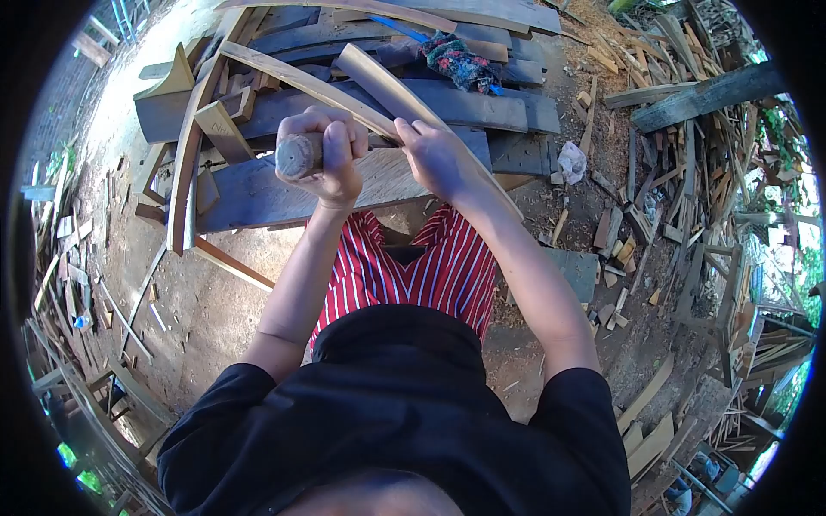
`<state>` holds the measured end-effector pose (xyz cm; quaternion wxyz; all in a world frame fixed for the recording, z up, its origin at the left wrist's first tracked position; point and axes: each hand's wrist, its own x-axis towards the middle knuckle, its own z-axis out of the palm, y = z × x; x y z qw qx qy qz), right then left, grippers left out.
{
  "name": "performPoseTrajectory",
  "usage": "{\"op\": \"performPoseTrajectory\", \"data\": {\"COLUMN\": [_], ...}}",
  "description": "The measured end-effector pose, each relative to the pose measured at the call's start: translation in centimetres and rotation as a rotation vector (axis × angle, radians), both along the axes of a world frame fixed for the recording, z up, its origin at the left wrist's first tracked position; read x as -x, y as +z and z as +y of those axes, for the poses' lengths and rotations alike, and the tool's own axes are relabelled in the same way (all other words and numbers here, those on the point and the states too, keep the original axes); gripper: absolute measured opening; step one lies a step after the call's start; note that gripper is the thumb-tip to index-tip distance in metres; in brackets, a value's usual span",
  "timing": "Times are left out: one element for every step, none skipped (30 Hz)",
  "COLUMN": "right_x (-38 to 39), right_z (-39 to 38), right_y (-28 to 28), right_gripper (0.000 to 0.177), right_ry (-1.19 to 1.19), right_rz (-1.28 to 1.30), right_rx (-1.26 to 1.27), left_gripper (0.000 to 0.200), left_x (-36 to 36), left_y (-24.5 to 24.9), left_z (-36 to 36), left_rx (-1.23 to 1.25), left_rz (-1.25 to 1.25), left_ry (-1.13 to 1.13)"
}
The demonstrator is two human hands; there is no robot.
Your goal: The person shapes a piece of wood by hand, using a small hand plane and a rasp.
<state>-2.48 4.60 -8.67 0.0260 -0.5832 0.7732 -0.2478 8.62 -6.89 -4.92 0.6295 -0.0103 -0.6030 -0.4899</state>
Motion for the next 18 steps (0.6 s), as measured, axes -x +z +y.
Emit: {"op": "performPoseTrajectory", "data": {"right_x": [0.2,0.5,0.9,1.1,1.4,1.7,1.9,1.9,1.9,2.0,2.1,2.0,1.9,1.8,1.4,0.7,0.4,0.3], "right_z": [0.1,0.1,0.2,0.5,0.9,1.3,1.8,2.5,3.2,3.5,4.0,4.1,4.0,3.8,3.6,3.6,3.6,3.3], "right_y": [0.0,0.0,0.0,0.0,0.0,0.0,-0.2,-0.7,-1.5,-2.3,-3.0,-3.0,-3.1,-3.3,-2.7,-1.9,-1.4,-1.2], "right_gripper": [0.043,0.043,0.043,0.043,0.045,0.047,0.047,0.049,0.051,0.058,0.058,0.061,0.065,0.07,0.07,0.068,0.067,0.069], "right_ry": [0.0,0.036,0.073,0.075,0.027,-0.021,-0.02,-0.113,-0.211,-0.246,-0.263,-0.272,-0.274,-0.295,-0.298,-0.318,-0.34,-0.334], "right_rz": [-0.001,-0.018,-0.034,-0.034,0.067,0.17,0.173,0.181,0.19,0.214,0.221,0.186,0.148,0.134,0.136,0.153,0.172,0.146], "right_rx": [0.005,-0.006,-0.016,-0.006,0.114,0.233,0.242,0.151,0.06,-0.012,-0.008,-0.031,-0.052,-0.079,-0.067,-0.085,-0.102,-0.023], "left_gripper": [0.006,0.007,0.007,0.008,0.009,0.011,0.011,0.012,0.013,0.013,0.013,0.012,0.011,0.009,0.009,0.009,0.008,0.008], "left_x": [0.2,0.4,0.6,0.7,0.8,0.7,0.6,0.5,0.5,0.5,0.8,1.3,1.6,1.7,1.7,1.7,1.8,1.8], "left_y": [0.1,0.2,0.3,0.3,0.3,0.3,0.5,0.7,1.0,1.4,1.1,0.0,-0.6,-1.3,-1.3,-1.4,-1.5,-1.1], "left_z": [0.1,0.2,0.3,0.3,0.4,0.4,0.3,0.2,0.2,0.3,0.1,-0.2,-0.6,-1.1,-1.3,-1.4,-1.6,-1.2], "left_rx": [-0.003,-0.004,0.004,0.019,0.031,0.044,0.052,0.176,0.3,0.319,0.324,0.155,-0.012,-0.054,-0.043,-0.055,-0.066,-0.056], "left_rz": [0.002,0.004,0.004,0.012,0.022,0.005,0.008,-0.054,-0.111,-0.095,-0.084,-0.083,-0.086,-0.121,-0.118,-0.128,-0.138,-0.109], "left_ry": [-0.001,-0.001,0.001,-0.023,-0.047,-0.021,-0.019,0.1,0.216,0.252,0.237,0.154,0.075,0.06,0.058,0.058,0.057,0.025]}}
